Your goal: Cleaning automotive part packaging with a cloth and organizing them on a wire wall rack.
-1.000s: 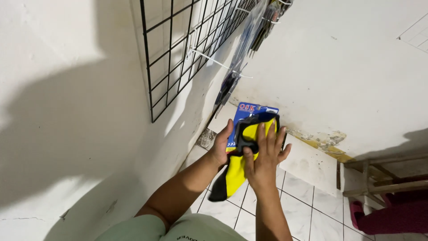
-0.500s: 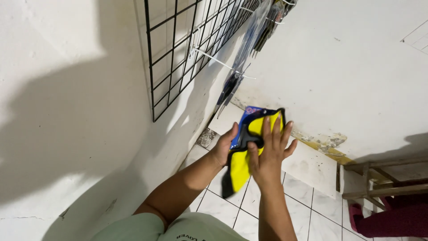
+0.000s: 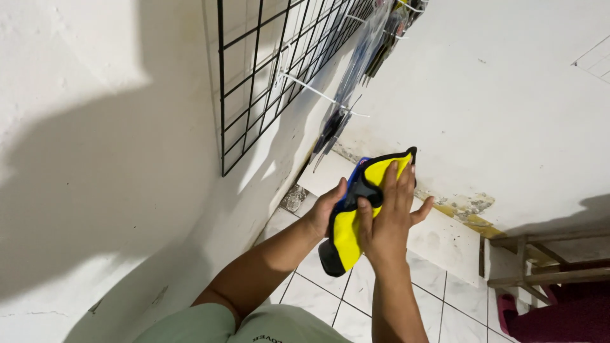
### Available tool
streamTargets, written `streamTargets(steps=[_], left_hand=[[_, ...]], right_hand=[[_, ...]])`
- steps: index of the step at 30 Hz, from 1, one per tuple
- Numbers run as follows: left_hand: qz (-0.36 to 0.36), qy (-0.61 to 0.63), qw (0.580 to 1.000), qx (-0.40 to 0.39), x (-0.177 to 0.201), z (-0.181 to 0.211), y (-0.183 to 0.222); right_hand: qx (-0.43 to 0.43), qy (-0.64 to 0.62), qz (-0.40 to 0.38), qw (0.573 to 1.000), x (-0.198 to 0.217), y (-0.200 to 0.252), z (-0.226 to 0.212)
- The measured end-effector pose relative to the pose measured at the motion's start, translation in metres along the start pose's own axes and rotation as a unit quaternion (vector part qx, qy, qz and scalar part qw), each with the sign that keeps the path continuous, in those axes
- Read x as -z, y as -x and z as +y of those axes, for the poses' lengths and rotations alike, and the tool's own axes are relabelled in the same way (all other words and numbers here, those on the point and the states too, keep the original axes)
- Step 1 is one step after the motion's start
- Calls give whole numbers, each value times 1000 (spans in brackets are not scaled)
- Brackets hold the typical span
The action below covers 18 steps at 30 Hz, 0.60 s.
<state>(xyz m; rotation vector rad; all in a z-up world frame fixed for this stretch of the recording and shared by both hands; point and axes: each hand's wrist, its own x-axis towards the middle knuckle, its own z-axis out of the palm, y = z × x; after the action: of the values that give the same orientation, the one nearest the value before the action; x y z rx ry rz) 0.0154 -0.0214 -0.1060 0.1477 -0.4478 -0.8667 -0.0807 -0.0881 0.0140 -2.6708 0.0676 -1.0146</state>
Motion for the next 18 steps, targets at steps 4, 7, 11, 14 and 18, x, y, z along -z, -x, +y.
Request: streamTargets(steps=[4, 7, 11, 14, 18], left_hand=[[-3, 58, 998, -27, 0, 11, -9], [-4, 113, 994, -10, 22, 10, -13], [-12, 120, 993, 16, 21, 7, -13], [-24, 122, 992, 32, 17, 13, -19], [-34, 126, 990, 53, 14, 19, -20]], right_hand=[[14, 18, -14, 1000, -8, 9, -11], [31, 36, -8, 999, -10, 3, -8], [23, 47, 9, 999, -6, -8, -12], [36, 62, -6, 997, -9, 4, -17], [34, 52, -4, 998, -8, -1, -13]])
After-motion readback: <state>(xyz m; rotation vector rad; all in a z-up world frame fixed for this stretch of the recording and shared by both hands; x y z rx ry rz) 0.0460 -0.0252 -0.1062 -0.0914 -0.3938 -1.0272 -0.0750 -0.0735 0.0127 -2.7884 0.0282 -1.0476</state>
